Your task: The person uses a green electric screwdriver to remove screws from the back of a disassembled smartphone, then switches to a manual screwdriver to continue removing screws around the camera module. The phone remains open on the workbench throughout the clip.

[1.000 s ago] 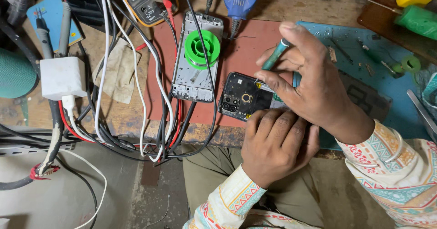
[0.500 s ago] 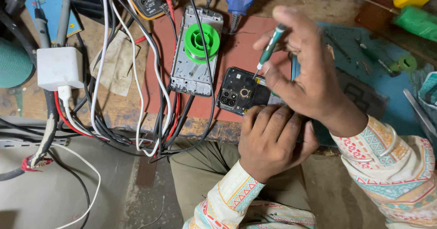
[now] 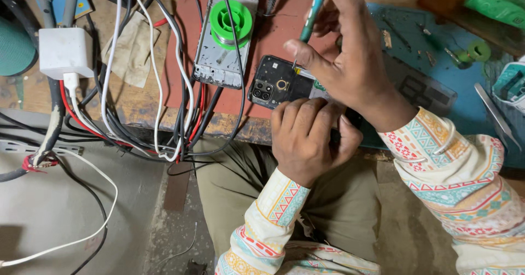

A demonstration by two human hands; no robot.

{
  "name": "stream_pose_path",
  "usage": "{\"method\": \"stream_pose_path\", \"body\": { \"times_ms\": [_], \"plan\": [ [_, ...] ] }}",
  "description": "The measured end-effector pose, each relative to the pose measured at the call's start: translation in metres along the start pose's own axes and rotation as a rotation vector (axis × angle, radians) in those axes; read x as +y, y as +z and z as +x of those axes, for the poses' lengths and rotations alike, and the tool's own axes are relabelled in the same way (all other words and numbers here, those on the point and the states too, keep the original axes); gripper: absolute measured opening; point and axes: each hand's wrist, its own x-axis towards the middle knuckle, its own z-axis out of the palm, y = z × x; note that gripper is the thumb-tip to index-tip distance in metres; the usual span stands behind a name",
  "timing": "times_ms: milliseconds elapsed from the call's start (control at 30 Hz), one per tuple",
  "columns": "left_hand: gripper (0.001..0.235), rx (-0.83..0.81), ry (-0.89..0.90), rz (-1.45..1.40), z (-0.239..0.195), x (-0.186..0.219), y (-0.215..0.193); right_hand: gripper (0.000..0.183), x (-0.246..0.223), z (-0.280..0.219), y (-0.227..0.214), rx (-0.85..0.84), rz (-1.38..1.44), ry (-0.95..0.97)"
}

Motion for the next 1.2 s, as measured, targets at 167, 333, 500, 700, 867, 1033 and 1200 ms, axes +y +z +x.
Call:
{"method": "stream_pose_path", "body": {
  "times_ms": [167,333,500,700,867,1033,1200],
  "plan": [
    [0.021,0.023,-0.022,-0.017,0.010,0.000,-0.001,0.063,-0.005,0.009,0.000,-0.014,0.164,0.080],
    [0.022,-0.028,-0.084,-0.018,0.000,0.002,-0.008,0.058,-0.011,0.002,0.004,-0.003,0.126,0.055],
    [0.026,-0.099,-0.093,-0.063,0.016,0.000,-0.013,0.060,-0.015,0.018,-0.003,0.014,-0.024,-0.040],
    [0.029,-0.225,-0.117,-0.103,0.019,-0.007,-0.016,0.059,-0.012,0.011,0.001,-0.020,0.066,0.108],
    [0.032,-0.228,-0.133,-0.110,0.026,-0.004,-0.019,0.063,-0.006,0.010,-0.002,-0.037,0.055,0.094],
    [0.029,-0.179,-0.083,-0.051,0.028,0.005,-0.012,0.063,-0.004,0.016,-0.008,0.021,0.043,0.040],
    [0.027,-0.168,-0.049,-0.012,0.020,0.005,-0.009,0.069,-0.002,0.017,-0.008,0.005,0.228,0.151]
  ]
}}
